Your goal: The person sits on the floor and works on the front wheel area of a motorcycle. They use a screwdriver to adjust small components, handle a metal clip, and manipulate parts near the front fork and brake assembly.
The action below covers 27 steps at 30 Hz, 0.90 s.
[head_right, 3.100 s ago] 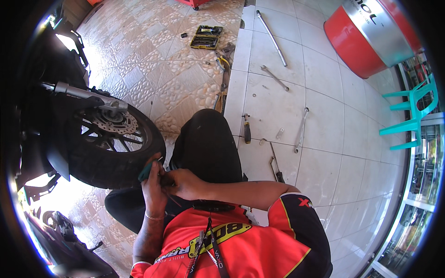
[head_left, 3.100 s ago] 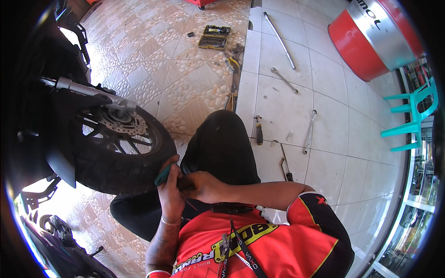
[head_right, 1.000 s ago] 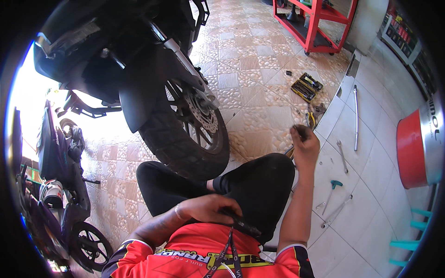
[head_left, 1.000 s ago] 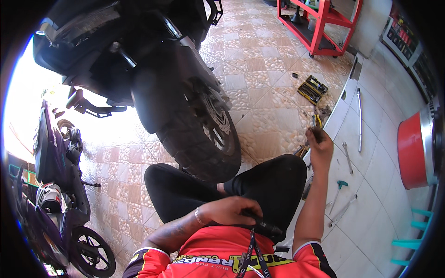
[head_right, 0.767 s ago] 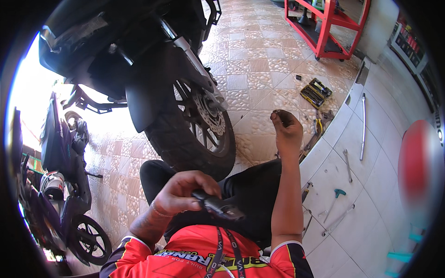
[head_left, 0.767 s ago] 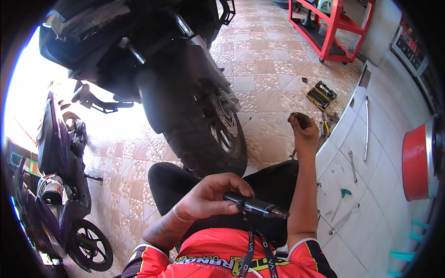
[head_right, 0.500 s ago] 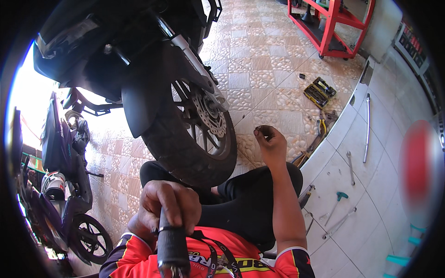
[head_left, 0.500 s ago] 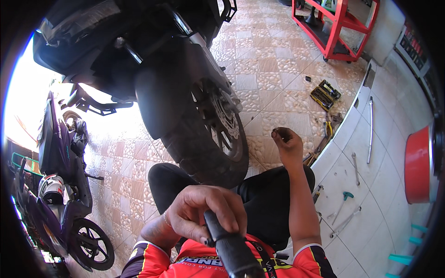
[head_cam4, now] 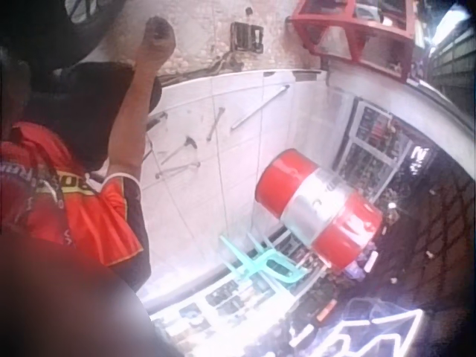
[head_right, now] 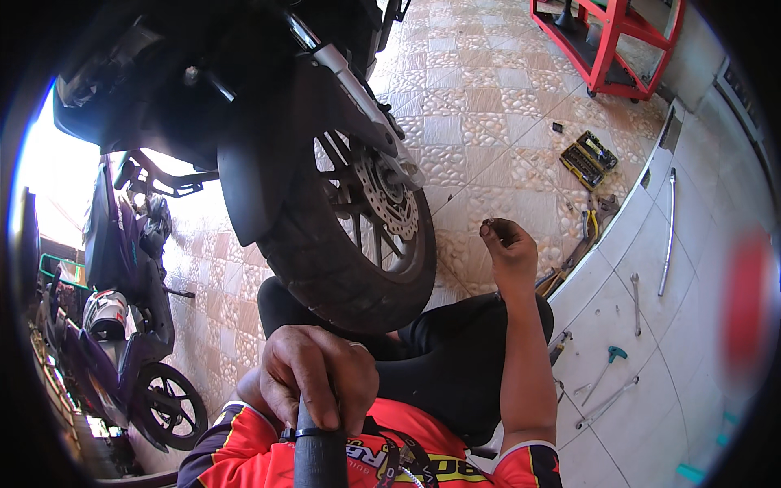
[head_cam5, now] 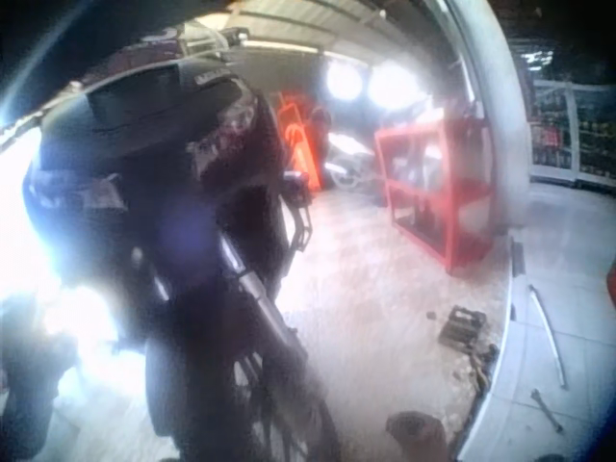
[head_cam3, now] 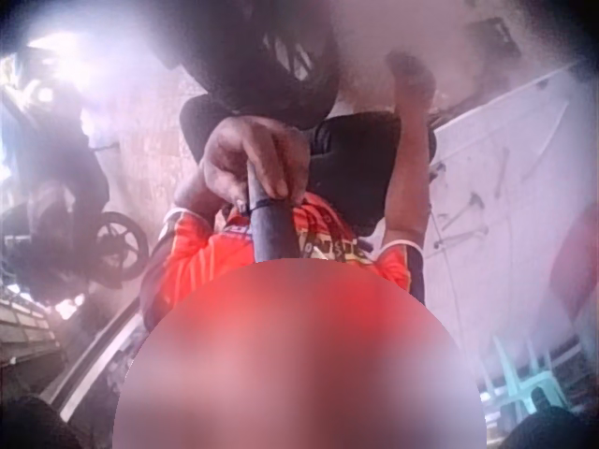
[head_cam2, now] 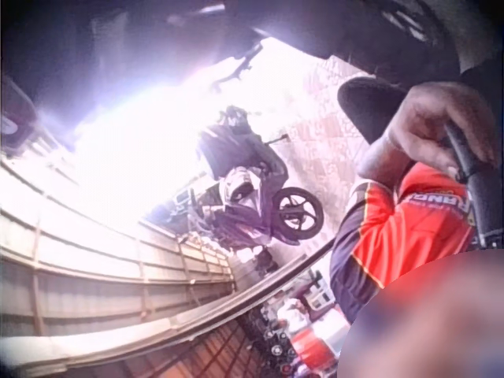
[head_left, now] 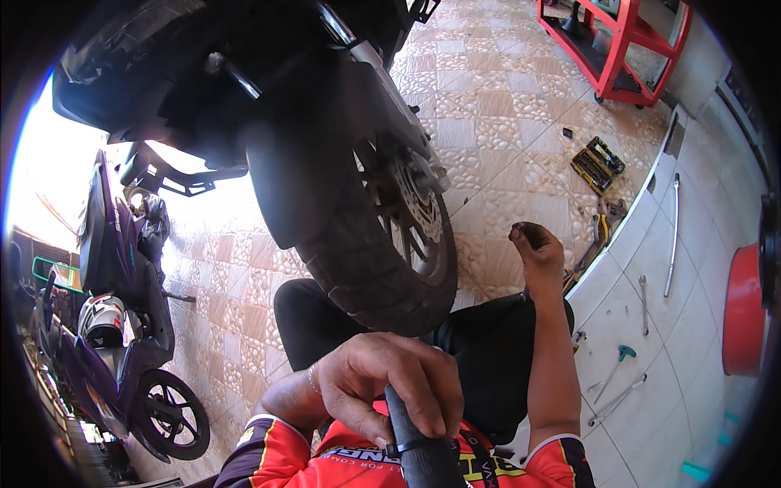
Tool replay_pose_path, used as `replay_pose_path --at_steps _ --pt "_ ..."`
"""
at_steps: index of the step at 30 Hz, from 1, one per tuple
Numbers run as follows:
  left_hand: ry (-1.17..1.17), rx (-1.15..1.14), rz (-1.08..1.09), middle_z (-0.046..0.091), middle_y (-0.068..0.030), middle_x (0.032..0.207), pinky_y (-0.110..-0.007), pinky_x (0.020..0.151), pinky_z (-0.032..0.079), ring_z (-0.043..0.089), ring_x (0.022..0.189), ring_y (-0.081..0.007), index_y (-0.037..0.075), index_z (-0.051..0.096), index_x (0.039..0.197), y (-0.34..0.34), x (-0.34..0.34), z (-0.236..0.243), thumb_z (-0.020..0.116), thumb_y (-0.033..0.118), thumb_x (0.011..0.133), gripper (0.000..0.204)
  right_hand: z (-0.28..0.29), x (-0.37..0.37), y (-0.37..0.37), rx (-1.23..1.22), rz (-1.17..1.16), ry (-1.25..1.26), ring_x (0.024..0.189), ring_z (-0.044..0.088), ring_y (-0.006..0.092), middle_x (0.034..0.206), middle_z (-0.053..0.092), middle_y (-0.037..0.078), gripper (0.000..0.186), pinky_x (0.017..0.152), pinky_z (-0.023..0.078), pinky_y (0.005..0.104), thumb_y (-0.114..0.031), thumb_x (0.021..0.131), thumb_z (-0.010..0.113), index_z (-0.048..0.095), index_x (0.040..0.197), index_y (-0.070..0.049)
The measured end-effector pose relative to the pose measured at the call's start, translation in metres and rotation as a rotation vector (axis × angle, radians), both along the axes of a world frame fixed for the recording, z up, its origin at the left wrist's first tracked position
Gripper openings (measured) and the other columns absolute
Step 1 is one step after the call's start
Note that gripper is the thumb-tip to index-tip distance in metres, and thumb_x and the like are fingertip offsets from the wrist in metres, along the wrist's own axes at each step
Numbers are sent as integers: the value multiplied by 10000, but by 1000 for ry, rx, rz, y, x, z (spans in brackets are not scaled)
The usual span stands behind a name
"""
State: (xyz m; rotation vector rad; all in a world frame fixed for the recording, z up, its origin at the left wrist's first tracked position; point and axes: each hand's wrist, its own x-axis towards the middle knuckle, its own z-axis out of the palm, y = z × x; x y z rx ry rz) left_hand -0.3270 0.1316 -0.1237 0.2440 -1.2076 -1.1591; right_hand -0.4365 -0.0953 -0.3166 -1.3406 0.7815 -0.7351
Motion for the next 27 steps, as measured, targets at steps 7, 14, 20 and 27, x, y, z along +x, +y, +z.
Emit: replay_pose_path --at_steps 7,14,20,27 --pt "34 108 71 693 -236 929 -380 676 507 666 771 -290 -18 693 1042 2 -1 -2 708 243 931 284 -1 2 -1 -8 15 6 871 639 102 937 713 39 222 854 485 242 -151 913 743 698 1045 20" --pt "66 128 55 688 -239 945 -383 678 503 662 789 -295 -13 689 1055 1 4 -9 715 250 923 295 1 3 0 -30 30 45 878 636 101 932 711 40 222 859 481 242 -158 920 736 694 1045 21" --pt "81 118 26 672 -248 990 -384 729 513 664 841 -305 -26 673 1088 -2 9 -16 725 223 906 313 1 5 0 -22 18 43 852 620 94 918 711 42 218 818 478 244 -165 909 745 706 1017 20" --pt "89 158 43 686 -241 960 -389 703 499 665 806 -301 -1 681 1069 -2 10 -19 710 248 914 295 1 6 -4 -15 26 67 857 620 93 922 711 36 219 832 477 245 -172 913 741 707 1016 18"
